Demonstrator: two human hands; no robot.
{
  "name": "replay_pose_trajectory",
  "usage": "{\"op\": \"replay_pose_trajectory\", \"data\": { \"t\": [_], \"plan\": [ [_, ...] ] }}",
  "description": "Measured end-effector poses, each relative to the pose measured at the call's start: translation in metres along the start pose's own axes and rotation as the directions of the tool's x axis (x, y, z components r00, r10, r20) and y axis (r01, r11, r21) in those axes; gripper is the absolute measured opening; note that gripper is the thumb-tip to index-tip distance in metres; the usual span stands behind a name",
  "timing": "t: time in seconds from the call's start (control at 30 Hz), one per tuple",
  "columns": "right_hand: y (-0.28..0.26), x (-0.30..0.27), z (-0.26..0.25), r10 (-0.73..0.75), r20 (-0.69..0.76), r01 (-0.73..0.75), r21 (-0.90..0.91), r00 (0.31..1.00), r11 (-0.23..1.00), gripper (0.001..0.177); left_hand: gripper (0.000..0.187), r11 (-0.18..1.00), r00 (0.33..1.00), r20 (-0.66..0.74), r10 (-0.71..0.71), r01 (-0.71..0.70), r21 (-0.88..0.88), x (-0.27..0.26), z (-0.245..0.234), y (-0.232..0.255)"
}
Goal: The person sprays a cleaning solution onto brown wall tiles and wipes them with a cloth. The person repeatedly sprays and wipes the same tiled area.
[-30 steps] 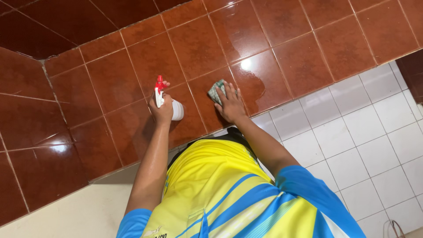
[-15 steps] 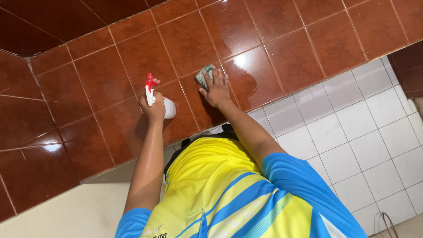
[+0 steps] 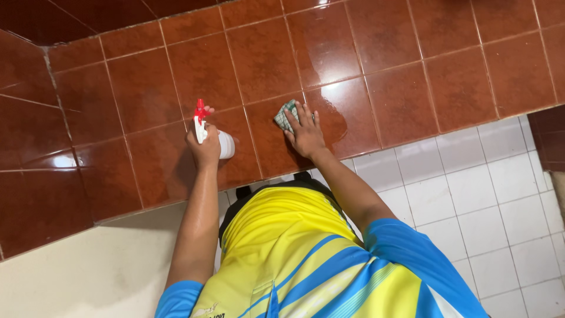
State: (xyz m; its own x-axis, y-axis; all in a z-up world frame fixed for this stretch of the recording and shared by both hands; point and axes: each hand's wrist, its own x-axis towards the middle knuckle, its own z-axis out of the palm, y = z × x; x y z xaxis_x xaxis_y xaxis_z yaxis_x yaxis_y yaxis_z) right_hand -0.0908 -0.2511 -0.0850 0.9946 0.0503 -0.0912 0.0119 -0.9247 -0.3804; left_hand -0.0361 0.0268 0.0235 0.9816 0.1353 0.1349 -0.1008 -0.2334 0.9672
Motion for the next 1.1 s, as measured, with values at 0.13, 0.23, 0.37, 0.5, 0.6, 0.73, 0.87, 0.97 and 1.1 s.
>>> {"op": "replay_pose_trajectory", "data": {
  "t": [0.13, 0.23, 0.37, 0.5, 0.6, 0.73, 0.87, 0.97, 1.1],
  "plan": [
    [0.002, 0.035, 0.001, 0.071, -0.018, -0.071, 0.001, 0.997, 0.997, 0.068, 0.044, 0.999, 1.000, -0.012, 0.019, -0.020, -0.035, 0.001, 0.002, -0.005],
    [-0.006, 0.054, 0.004, 0.119, 0.011, -0.119, -0.008, 0.993, 0.993, 0.069, 0.045, 0.997, 1.000, -0.012, 0.022, -0.023, -0.077, 0.004, 0.002, -0.016],
    [-0.012, 0.058, 0.004, 0.139, 0.020, -0.139, 0.004, 0.990, 0.990, 0.070, 0.043, 0.994, 1.000, -0.011, 0.025, -0.026, -0.107, 0.005, 0.001, -0.026],
    [-0.011, 0.057, 0.000, 0.116, 0.028, -0.116, 0.004, 0.993, 0.993, 0.071, 0.044, 0.995, 1.000, -0.004, 0.031, -0.031, -0.099, 0.006, 0.000, -0.025],
    [-0.010, 0.061, -0.003, 0.095, 0.021, -0.095, -0.006, 0.995, 0.995, 0.070, 0.043, 0.994, 0.999, -0.004, 0.037, -0.037, -0.106, 0.005, 0.001, -0.018],
    [-0.011, 0.068, -0.004, 0.098, 0.027, -0.097, -0.016, 0.995, 0.995, 0.070, 0.042, 0.999, 1.000, -0.008, 0.009, -0.010, -0.051, 0.002, -0.001, -0.009],
    [-0.012, 0.071, -0.004, 0.106, 0.032, -0.105, -0.023, 0.994, 0.994, 0.070, 0.041, 1.000, 1.000, -0.015, 0.003, -0.003, -0.026, 0.001, -0.001, -0.006],
    [-0.012, 0.072, -0.003, 0.112, 0.027, -0.111, -0.026, 0.993, 0.993, 0.070, 0.041, 0.999, 1.000, -0.010, 0.018, -0.019, -0.027, 0.003, 0.000, -0.006],
    [-0.012, 0.071, -0.002, 0.112, 0.008, -0.112, -0.019, 0.994, 0.994, 0.069, 0.042, 0.999, 0.999, -0.001, 0.046, -0.046, -0.015, 0.003, -0.001, -0.008]
  ]
}}
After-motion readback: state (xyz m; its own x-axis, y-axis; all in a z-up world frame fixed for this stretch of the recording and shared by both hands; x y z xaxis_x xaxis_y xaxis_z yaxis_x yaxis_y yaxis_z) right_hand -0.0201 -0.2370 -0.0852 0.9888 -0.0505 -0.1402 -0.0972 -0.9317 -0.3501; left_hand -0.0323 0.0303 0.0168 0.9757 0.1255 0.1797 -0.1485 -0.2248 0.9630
